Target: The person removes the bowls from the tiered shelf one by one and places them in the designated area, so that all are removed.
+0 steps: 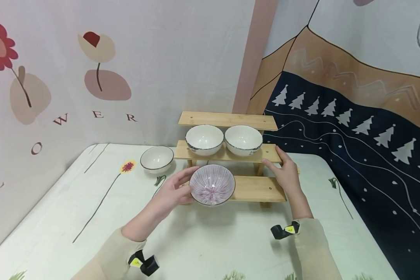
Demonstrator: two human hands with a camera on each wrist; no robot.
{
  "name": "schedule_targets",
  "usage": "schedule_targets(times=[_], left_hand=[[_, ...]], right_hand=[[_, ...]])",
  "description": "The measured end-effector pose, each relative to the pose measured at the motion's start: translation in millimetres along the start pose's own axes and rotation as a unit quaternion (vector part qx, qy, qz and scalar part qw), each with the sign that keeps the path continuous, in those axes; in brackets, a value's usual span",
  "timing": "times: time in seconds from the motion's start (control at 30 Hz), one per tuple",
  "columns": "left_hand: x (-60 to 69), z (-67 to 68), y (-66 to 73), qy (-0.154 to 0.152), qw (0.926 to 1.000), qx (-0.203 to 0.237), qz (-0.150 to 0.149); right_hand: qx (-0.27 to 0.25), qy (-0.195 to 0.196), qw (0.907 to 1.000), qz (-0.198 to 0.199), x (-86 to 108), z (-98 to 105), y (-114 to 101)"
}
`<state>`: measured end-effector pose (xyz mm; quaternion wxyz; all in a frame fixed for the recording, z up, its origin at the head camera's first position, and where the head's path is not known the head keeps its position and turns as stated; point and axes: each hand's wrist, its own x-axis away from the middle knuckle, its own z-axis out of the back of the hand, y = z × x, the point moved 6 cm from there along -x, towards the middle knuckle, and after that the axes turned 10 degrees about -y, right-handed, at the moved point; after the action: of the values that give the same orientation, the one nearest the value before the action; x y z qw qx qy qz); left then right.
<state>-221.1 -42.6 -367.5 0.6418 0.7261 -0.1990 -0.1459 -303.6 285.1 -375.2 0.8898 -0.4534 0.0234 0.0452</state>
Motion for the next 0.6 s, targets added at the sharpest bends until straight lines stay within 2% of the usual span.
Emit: schedule_targets(times=[0.17,0.6], left_hand=[[6.3,11.9,-1.9,0.007,0.9998,-0.014,0.011],[24.5,35.4,1.3,0.02,0.9994,-0.028,0.008]], right_hand=[[-0.002,0.0,1.0,0.001,-1.1,-0.3,0.0],[0.001,0.005,1.0,0.0,-1.4,0.5,0.8]])
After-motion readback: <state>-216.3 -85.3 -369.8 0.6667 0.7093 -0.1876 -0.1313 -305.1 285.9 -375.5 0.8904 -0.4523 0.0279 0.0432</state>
